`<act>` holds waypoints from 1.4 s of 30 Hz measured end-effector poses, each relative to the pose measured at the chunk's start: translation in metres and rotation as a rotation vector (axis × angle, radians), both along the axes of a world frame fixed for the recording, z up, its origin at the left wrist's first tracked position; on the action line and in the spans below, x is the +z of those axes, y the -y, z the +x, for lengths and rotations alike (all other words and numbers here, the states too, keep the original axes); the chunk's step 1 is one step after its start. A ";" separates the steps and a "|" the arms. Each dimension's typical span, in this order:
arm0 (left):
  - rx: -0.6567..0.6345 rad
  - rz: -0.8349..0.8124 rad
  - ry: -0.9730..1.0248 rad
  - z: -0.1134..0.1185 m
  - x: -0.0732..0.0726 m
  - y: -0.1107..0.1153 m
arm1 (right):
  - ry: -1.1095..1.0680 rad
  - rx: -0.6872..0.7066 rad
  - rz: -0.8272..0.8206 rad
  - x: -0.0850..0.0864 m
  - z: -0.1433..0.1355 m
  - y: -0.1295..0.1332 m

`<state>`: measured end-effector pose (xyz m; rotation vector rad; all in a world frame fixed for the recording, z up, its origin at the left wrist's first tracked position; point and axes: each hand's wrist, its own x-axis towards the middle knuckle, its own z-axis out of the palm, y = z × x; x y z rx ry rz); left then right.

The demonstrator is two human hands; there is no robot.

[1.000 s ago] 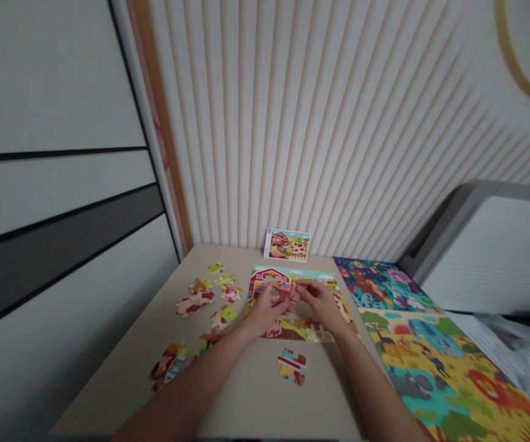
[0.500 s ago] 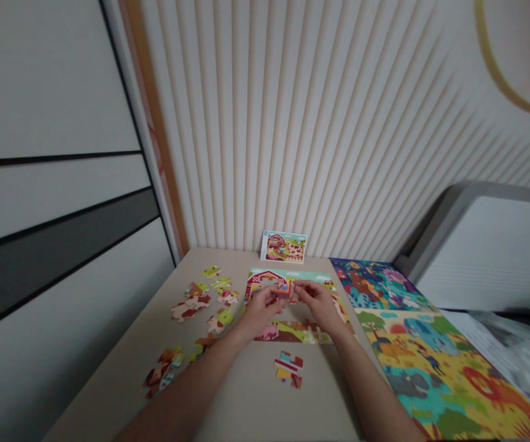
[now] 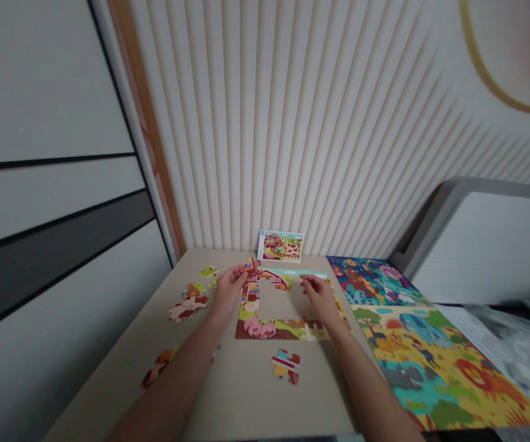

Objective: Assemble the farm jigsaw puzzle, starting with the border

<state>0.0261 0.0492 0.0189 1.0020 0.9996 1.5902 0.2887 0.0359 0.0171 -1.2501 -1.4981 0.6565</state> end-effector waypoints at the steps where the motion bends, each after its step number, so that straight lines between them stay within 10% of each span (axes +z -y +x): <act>1: 0.009 0.001 0.004 -0.003 0.000 -0.001 | 0.006 -0.008 0.002 -0.001 0.001 -0.001; 23: -0.309 -0.014 -0.120 0.043 -0.012 0.025 | 0.141 0.176 0.088 0.014 -0.029 0.025; 33: 0.002 0.077 -0.331 -0.004 -0.016 -0.005 | 0.378 -0.087 0.080 -0.002 0.002 0.007; 42: -0.327 0.052 -0.314 0.034 -0.023 0.017 | 0.339 -0.002 0.067 -0.005 -0.004 0.008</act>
